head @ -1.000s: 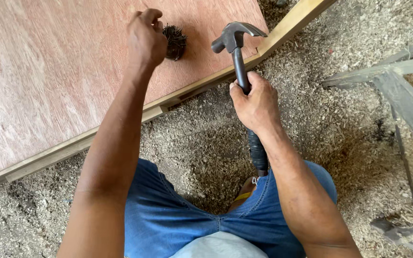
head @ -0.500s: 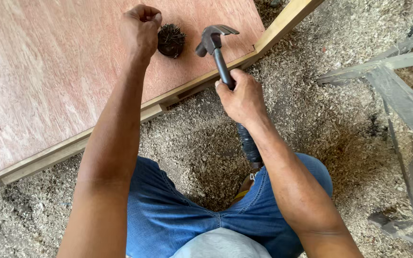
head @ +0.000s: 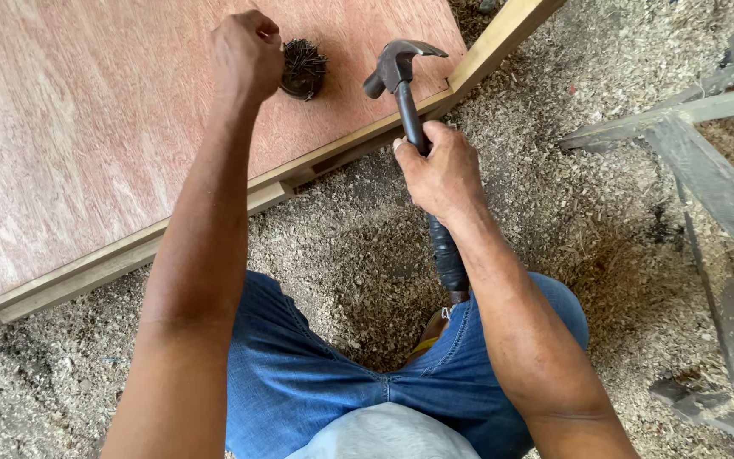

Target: The person sits on the ground beside a wooden furniture frame and hammers nails along its edge, taking nails one at a time from a magnetized holder on the panel and driving them into the wood with a claw hammer. Earlier they use a hand saw to trim a protruding wooden piece before resuming hammering.

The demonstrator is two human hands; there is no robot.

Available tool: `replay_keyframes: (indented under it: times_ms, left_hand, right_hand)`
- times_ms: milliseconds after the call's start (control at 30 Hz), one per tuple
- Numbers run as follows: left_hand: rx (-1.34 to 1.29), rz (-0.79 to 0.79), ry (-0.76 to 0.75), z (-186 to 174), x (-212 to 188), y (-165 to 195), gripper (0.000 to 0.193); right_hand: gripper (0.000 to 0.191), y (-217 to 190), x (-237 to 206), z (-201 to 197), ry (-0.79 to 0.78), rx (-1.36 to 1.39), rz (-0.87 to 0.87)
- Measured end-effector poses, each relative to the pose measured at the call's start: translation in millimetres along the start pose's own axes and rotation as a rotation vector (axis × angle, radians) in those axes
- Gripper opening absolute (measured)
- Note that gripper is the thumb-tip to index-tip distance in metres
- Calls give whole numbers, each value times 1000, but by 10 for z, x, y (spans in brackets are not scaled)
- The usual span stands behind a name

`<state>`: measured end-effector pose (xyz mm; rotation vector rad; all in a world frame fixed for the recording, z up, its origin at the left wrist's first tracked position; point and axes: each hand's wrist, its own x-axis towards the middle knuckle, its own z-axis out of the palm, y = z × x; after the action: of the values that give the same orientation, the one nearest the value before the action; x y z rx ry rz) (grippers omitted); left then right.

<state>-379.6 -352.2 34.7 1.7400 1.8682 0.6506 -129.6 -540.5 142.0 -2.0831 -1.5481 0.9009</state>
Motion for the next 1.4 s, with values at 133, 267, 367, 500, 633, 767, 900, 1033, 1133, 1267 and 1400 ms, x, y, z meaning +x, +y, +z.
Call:
replay_keyframes:
  times_ms: [133,267,367,500,633,767,900,1033,1133,1267,1400]
  left_hand:
    - [-12,-26,-64,-27,-36,84,9]
    - [-73,1,58,77,0,48,6]
    - [-1,176,299,125,36,-30,8]
    - [-131,435,470,116,71,6,19]
    - [-410,316,106,314,-307,362,10]
    - [-490,266,-151,653,-618,764,15]
    - [-489,288,-164,755,-715,881,25]
    - [-443,277,-188,750,-749,877,15]
    - [-367,310,-171,766,-765,811,9]
    - [-205,502,-98,818,-743,624,10]
    - [-291,430,-163,936,-721,476,8]
  right_hand:
    - [27,47,-24,-1,57,19,-136]
    - [29,82,-47,-16,46,25,-103]
    - [30,93,-77,-42,72,26,-129]
    - [23,98,-104,-125,-39,99,32]
    - [24,125,-80,-272,37,36,12]
    - [25,199,-71,-418,154,-4,-40]
    - [32,294,-122,-486,238,-120,-87]
    - [29,368,-197,-424,180,-91,-27]
    - [28,386,-207,-329,169,-104,-54]
    - [28,374,-203,-262,206,-110,-153]
    - [28,345,-210,-296,241,-102,-198]
